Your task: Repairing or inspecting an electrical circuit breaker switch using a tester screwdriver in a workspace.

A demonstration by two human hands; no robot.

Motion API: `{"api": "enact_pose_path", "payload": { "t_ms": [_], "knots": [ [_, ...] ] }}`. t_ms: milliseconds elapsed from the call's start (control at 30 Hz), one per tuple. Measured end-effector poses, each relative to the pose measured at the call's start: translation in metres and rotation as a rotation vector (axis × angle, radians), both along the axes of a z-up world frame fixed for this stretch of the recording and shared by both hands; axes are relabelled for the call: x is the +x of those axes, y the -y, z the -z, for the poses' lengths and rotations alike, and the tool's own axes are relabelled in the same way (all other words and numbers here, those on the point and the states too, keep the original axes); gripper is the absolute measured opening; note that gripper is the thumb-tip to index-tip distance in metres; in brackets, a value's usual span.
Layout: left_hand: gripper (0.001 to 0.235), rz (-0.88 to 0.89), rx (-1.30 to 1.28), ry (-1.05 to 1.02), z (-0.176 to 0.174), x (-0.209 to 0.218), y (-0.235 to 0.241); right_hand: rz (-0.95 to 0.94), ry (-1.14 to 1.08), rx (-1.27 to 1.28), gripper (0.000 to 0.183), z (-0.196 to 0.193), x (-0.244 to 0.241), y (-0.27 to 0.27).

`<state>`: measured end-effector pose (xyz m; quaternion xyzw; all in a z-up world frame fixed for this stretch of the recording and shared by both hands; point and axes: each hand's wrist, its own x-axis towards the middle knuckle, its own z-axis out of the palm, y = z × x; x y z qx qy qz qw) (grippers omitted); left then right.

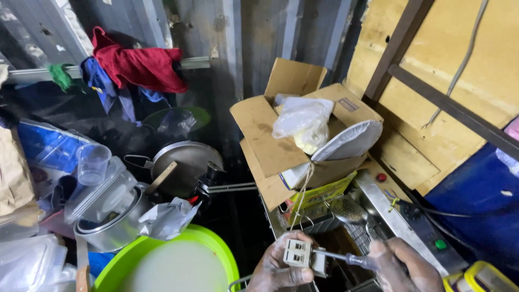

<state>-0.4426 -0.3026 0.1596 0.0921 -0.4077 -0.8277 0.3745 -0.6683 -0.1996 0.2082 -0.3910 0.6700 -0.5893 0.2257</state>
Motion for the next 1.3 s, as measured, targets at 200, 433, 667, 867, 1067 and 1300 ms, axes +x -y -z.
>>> {"api": "enact_pose_path", "payload": {
  "t_ms": [200,433,667,867,1067,1300],
  "knots": [
    [0.051,-0.071,0.087,0.026,0.005,0.004,-0.001,-0.037,-0.018,-0.025,0.016,0.014,-0.012,-0.003],
    [0.050,-0.034,0.133,0.022,0.014,0.009,0.000,0.089,-0.156,0.225,0.026,-0.029,0.021,0.002],
    [0.049,-0.020,0.097,0.076,0.014,0.009,0.000,-0.014,0.021,0.089,0.015,-0.007,0.005,-0.004],
    [0.057,-0.033,0.407,-0.059,0.014,-0.005,-0.007,-0.310,-0.148,-0.023,0.027,-0.006,-0.028,-0.009],
    [0.047,-0.084,0.633,-0.208,0.012,-0.024,-0.011,0.175,-0.105,0.213,0.032,-0.061,0.008,-0.025],
    [0.033,-0.194,0.731,-0.102,0.005,-0.040,-0.006,-0.244,-0.169,0.222,0.049,0.054,-0.075,-0.025]
  ]
}}
